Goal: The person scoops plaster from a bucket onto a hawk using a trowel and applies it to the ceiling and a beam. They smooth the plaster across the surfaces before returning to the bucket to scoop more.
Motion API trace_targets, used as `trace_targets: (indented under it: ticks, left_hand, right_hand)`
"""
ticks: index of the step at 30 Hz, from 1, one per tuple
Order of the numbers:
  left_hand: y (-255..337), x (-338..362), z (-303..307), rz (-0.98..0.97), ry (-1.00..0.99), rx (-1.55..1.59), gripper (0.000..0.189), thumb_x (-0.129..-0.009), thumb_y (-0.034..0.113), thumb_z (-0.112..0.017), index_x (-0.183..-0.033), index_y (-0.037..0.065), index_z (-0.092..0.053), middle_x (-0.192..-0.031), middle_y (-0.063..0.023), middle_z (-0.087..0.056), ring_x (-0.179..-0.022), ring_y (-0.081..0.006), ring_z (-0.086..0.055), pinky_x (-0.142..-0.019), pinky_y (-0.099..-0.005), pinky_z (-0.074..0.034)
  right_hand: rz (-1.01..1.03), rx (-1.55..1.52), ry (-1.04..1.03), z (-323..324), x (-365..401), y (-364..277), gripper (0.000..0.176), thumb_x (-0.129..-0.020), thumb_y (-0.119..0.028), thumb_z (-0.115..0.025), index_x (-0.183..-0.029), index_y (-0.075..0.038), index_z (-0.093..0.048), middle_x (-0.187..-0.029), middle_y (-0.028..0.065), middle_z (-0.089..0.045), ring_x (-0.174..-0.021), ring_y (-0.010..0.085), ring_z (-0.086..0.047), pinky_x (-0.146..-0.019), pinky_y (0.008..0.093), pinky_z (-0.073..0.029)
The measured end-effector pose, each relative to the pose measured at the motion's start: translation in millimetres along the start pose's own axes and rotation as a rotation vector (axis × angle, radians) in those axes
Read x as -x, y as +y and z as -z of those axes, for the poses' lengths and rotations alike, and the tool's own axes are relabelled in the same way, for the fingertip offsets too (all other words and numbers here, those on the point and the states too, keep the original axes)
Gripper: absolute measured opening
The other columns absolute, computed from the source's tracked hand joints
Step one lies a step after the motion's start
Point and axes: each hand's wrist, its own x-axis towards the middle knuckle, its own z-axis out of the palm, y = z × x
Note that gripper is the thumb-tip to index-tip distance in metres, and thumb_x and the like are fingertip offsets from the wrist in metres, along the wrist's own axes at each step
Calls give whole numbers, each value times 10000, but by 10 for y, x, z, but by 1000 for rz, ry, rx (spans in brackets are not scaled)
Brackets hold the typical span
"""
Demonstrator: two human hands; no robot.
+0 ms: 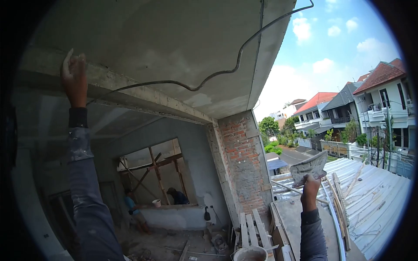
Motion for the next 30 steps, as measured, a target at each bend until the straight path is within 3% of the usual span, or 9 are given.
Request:
trace_targets:
  ticks: [1,2,4,6,12,15,27,30]
  left_hand:
    - [172,19,-193,-89,-55,-8,425,-874,349,-628,-1219,101,-595,-912,-63,-623,-840,-182,-624,-764,-329,-496]
    - [403,24,-347,-168,-146,-79,443,-863,292,-618,-1273,134,-560,-873,-41,-623,-789,-181,-627,-738,-355,-495]
    - [766,14,-634,-225,-344,-57,534,-851,246,-615,-1359,154,-481,-817,-81,-629,-669,-182,-623,-682,-354,-512]
    - [1047,-9,-894,-312,-426,-186,691,-814,180,-598,-1451,191,-331,-768,-111,-629,-612,-241,-617,-648,-381,-518]
    - [1523,-201,-1309,-168,-642,-227,907,-789,205,-645,-1502,269,-87,-889,-134,-662,-764,-305,-663,-671,-428,-540]
    - [1600,-225,-1453,-176,-678,-252,937,-791,234,-668,-1501,287,-58,-935,-142,-665,-813,-316,-666,-693,-433,-544]
    - [1631,-271,-1782,-99,-710,-292,941,-781,254,-655,-1501,274,-49,-897,-138,-682,-815,-309,-669,-705,-438,-534]
    - [1659,-250,-1810,-101,-718,-304,944,-781,249,-657,-1501,271,-48,-890,-138,-684,-810,-311,-670,-706,-439,-534]
  right_hand:
    - [-15,-40,18,2,17,15,136,-754,-31,-516,-887,-25,-490,-754,23,-496,-634,134,-470,-586,280,-389]
    - [-29,-79,37,6,32,21,141,-749,-27,-513,-888,-23,-490,-754,24,-496,-630,138,-469,-584,282,-389]
    - [-25,-69,46,7,81,-7,178,-747,-22,-508,-924,-13,-489,-771,24,-496,-645,134,-470,-594,277,-388]
    - [96,-39,128,-29,187,-46,41,-768,-28,-512,-793,-46,-485,-681,7,-470,-574,108,-438,-528,275,-362]
    - [54,-73,174,183,334,-115,101,-754,-28,-503,-854,-35,-488,-728,18,-481,-614,126,-460,-565,281,-380]
    - [-8,-29,139,299,353,-168,225,-737,-7,-510,-958,-7,-471,-807,23,-486,-682,121,-455,-613,267,-381]
    - [24,-16,143,419,391,-415,215,-728,-12,-516,-940,1,-485,-803,23,-490,-679,131,-466,-618,270,-397]
    - [92,-10,167,515,307,-331,90,-762,-30,-499,-849,-41,-480,-722,11,-469,-613,114,-449,-553,274,-375]
